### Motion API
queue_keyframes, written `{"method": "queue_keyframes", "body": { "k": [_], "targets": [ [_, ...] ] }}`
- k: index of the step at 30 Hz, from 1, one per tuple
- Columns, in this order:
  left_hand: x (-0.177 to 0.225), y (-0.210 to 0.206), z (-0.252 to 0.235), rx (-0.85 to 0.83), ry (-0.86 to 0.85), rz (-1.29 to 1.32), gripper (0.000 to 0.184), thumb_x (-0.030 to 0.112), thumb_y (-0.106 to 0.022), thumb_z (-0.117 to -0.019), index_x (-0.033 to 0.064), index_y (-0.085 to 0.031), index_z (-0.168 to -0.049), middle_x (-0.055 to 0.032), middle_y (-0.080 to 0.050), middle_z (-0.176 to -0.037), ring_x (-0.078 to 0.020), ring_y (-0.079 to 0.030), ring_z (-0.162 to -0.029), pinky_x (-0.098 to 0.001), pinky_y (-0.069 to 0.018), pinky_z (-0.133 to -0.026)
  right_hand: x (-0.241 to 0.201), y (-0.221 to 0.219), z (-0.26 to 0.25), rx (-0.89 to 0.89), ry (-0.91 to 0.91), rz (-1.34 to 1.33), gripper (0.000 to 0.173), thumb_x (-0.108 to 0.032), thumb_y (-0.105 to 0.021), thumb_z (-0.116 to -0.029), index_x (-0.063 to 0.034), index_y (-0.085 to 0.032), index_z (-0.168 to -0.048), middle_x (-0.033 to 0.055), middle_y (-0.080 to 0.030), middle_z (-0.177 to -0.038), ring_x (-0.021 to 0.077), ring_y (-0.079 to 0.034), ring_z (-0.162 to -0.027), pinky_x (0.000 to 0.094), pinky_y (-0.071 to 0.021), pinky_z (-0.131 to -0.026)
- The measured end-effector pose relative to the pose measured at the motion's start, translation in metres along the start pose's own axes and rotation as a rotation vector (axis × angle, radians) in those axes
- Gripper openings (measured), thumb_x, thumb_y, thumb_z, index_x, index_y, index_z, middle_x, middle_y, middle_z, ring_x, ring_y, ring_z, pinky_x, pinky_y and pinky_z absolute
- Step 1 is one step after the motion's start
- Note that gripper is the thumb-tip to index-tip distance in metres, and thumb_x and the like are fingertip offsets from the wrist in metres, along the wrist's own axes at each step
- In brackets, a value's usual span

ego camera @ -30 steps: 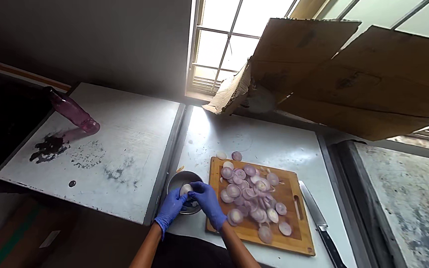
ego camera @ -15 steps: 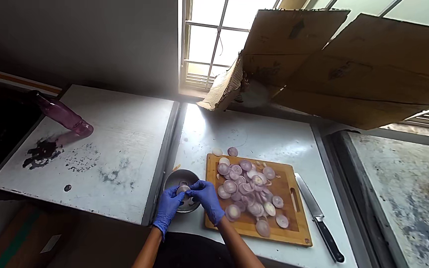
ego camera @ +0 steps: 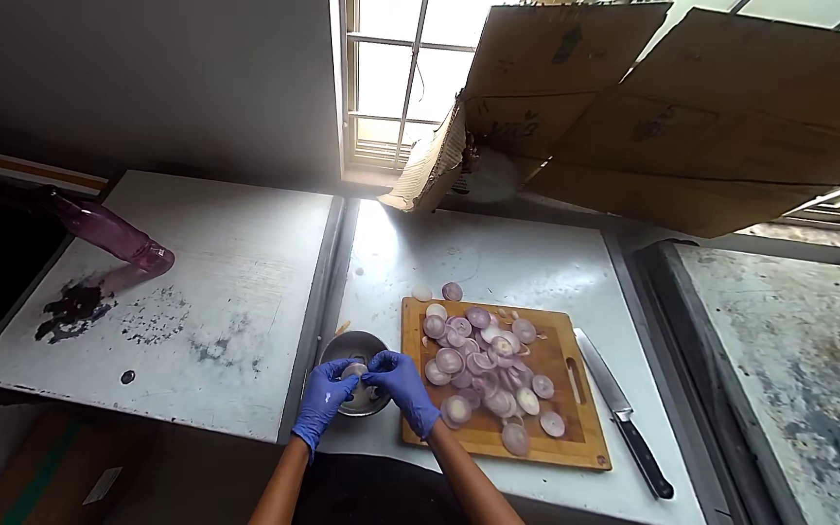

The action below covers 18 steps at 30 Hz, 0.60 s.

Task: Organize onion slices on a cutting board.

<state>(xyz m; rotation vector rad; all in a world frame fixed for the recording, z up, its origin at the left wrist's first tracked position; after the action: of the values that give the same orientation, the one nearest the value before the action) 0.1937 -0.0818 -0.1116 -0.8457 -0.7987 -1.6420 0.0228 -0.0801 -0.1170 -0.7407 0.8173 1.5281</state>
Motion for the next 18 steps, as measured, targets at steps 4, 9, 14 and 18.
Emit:
{"method": "queue_keyframes", "body": {
  "k": [4, 9, 14, 18],
  "targets": [
    [0.000, 0.001, 0.000, -0.029, -0.012, -0.017, 0.029, 0.011, -0.072, -0.0890, 0.0015, -0.073, -0.117, -0.0110, -0.076, -0.103, -0.0178, -0.075, -0.082, -0.0349, -0.0638, -0.071, 0.001, -0.002, 0.000, 0.002, -0.011, 0.013, 0.019, -0.009, -0.083, -0.0761, -0.0048, -0.071, -0.089, 0.0069, -0.071, -0.080, 0.0181, -0.067, -0.065, 0.0341, -0.0574, -0.058],
    [0.002, 0.003, -0.001, -0.078, -0.024, -0.041, 0.027, 0.010, -0.071, -0.0890, 0.0014, -0.074, -0.114, -0.0104, -0.076, -0.102, -0.0177, -0.074, -0.083, -0.0349, -0.0634, -0.072, 0.000, -0.004, 0.000, -0.043, 0.028, 0.010, 0.018, -0.010, -0.084, -0.0771, -0.0049, -0.071, -0.088, 0.0056, -0.070, -0.080, 0.0160, -0.067, -0.065, 0.0318, -0.0569, -0.059],
    [0.005, 0.006, 0.000, -0.109, -0.041, -0.082, 0.027, 0.009, -0.070, -0.0903, 0.0024, -0.074, -0.116, -0.0098, -0.076, -0.104, -0.0165, -0.074, -0.085, -0.0343, -0.0631, -0.074, 0.000, -0.006, 0.002, -0.017, 0.067, -0.029, 0.021, -0.011, -0.083, -0.0786, -0.0047, -0.069, -0.093, 0.0054, -0.069, -0.080, 0.0154, -0.066, -0.066, 0.0307, -0.0566, -0.059],
    [0.010, 0.007, 0.000, -0.113, -0.031, -0.114, 0.027, 0.011, -0.070, -0.0894, 0.0032, -0.074, -0.115, -0.0092, -0.076, -0.105, -0.0158, -0.074, -0.086, -0.0342, -0.0623, -0.077, -0.004, -0.006, 0.001, -0.041, 0.102, -0.010, 0.015, -0.014, -0.082, -0.0781, -0.0070, -0.071, -0.085, 0.0030, -0.068, -0.075, 0.0136, -0.064, -0.062, 0.0297, -0.0540, -0.057]
  ]
}}
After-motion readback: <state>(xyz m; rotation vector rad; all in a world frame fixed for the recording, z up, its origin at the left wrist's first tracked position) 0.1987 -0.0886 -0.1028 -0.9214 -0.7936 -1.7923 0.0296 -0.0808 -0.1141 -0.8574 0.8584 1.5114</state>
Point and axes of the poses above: each hand's wrist, its own z-axis away from the middle knuckle, its own y-axis out of the back of the hand, x = y × z, the point moved 7 cm from there along -z, towards the middle knuckle
